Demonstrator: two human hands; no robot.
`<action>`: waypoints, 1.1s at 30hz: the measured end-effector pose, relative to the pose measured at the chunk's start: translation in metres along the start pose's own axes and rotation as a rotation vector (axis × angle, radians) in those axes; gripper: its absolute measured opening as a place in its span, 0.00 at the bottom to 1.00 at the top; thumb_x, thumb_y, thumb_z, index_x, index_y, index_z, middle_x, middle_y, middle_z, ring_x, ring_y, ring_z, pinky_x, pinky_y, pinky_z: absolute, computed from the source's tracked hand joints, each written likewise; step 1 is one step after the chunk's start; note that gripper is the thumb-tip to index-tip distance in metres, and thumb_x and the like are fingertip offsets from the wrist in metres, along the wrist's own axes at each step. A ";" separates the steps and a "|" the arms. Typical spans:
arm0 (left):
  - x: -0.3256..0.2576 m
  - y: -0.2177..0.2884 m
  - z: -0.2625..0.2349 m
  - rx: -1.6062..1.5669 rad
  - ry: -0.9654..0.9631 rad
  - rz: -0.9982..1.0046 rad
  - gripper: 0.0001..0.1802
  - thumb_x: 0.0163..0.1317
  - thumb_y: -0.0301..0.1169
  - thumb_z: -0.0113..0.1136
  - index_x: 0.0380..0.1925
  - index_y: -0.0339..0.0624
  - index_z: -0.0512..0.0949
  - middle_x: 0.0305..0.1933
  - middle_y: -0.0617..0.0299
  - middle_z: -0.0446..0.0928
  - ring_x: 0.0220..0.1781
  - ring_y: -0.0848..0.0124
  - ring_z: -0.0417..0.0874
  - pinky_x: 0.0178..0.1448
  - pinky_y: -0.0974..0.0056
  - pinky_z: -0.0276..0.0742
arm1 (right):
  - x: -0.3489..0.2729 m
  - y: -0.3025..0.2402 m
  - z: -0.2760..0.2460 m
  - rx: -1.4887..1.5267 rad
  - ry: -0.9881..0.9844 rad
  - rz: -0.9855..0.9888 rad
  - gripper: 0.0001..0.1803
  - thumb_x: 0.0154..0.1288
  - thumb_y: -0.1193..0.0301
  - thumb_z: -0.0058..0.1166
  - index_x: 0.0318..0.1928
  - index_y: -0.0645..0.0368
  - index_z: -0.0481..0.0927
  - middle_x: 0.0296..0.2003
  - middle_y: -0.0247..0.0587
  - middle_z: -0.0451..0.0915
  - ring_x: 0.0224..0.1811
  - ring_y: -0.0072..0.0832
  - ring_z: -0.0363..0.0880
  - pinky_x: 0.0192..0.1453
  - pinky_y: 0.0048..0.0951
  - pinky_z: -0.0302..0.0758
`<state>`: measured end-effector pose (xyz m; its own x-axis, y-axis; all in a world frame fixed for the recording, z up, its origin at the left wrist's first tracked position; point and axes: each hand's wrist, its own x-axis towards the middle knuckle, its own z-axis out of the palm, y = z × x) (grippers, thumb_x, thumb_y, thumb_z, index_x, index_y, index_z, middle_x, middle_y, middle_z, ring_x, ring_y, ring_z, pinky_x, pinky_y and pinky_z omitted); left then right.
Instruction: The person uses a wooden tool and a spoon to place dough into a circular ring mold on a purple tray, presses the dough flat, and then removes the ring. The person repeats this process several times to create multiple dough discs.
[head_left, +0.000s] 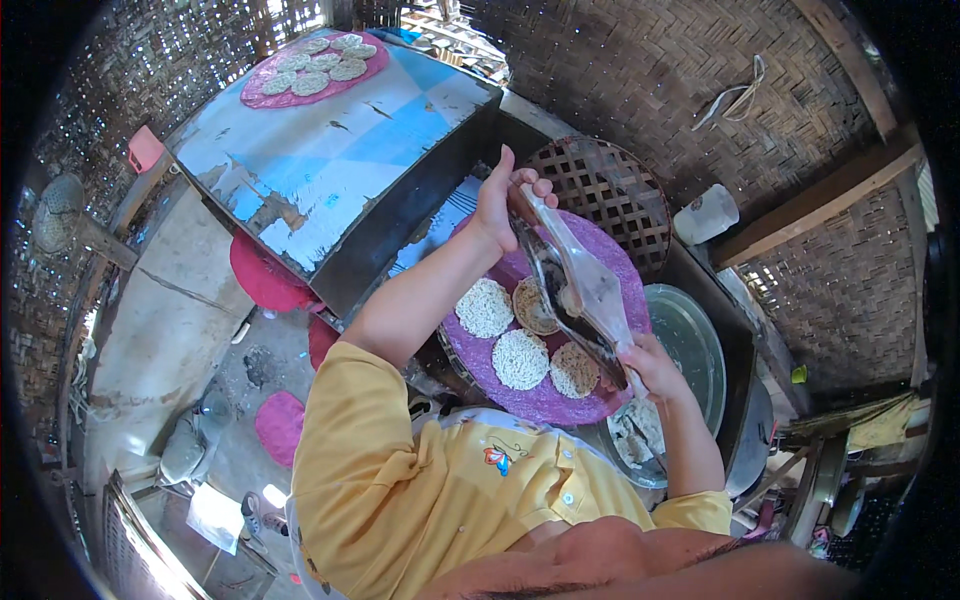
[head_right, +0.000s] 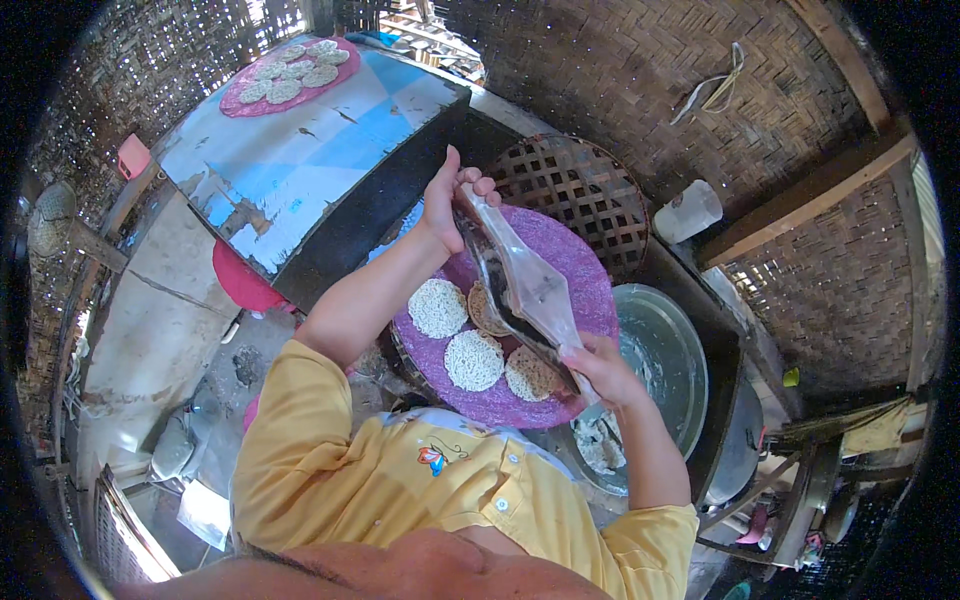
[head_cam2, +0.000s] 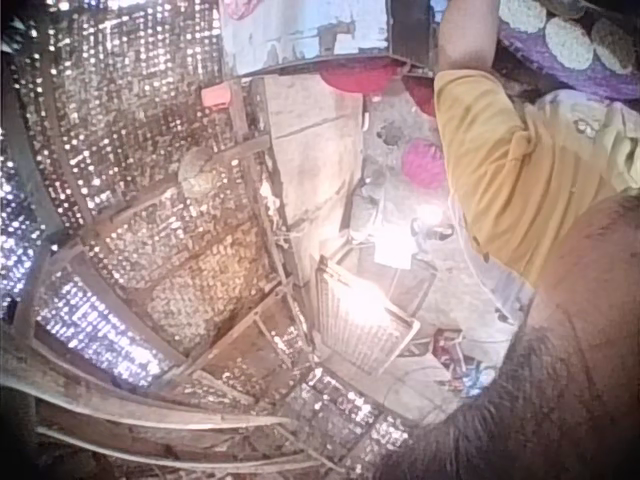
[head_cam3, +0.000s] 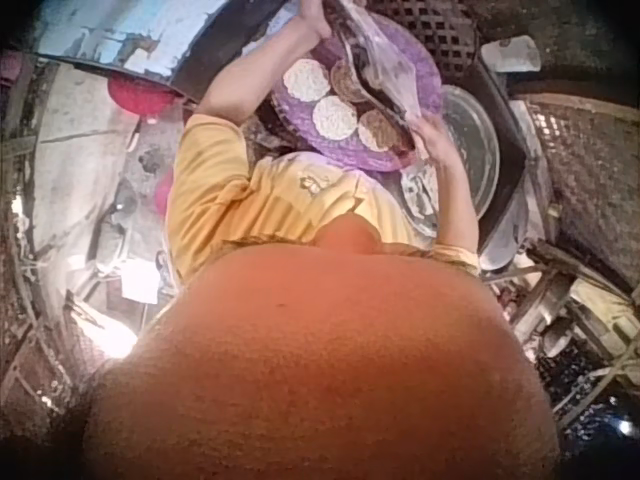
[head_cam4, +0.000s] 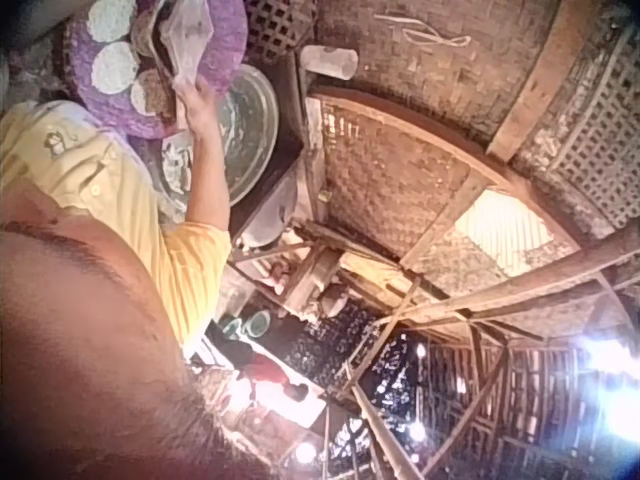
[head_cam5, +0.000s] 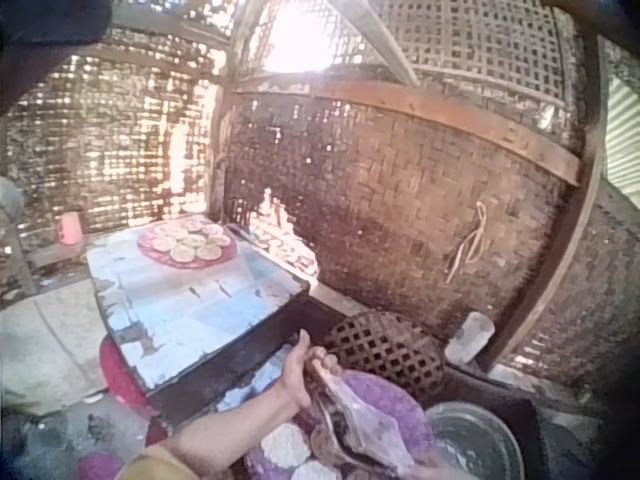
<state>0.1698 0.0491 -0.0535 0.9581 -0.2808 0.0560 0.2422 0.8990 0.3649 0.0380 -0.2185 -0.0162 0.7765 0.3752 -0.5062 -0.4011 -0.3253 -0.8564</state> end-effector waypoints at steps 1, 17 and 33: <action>0.002 -0.001 -0.001 0.002 0.000 0.001 0.28 0.54 0.62 0.43 0.15 0.50 0.66 0.19 0.63 0.69 0.28 0.62 0.73 0.29 0.61 0.68 | 0.001 0.000 0.000 -0.057 0.012 -0.046 0.28 0.50 0.58 0.55 0.47 0.67 0.72 0.31 0.36 0.76 0.28 0.20 0.72 0.30 0.24 0.71; -0.038 -0.021 0.022 0.589 -0.509 -0.065 0.29 0.48 0.37 0.62 0.52 0.43 0.67 0.48 0.55 0.73 0.51 0.64 0.74 0.55 0.62 0.67 | -0.007 -0.018 0.014 0.069 0.151 -0.420 0.51 0.42 0.46 0.59 0.61 0.65 0.54 0.47 0.44 0.71 0.41 0.27 0.75 0.40 0.25 0.74; -0.156 0.040 -0.082 0.649 -0.229 0.586 0.11 0.59 0.31 0.49 0.40 0.38 0.70 0.35 0.54 0.72 0.39 0.61 0.75 0.57 0.54 0.63 | 0.095 0.016 0.021 -0.817 0.460 -0.289 0.15 0.50 0.58 0.54 0.27 0.58 0.81 0.27 0.49 0.78 0.31 0.43 0.77 0.37 0.40 0.72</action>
<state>0.0422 0.1565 -0.1242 0.8298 0.0402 0.5566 -0.4758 0.5723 0.6679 0.0951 -0.1698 -0.0804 0.9751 0.2162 -0.0502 0.1595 -0.8400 -0.5187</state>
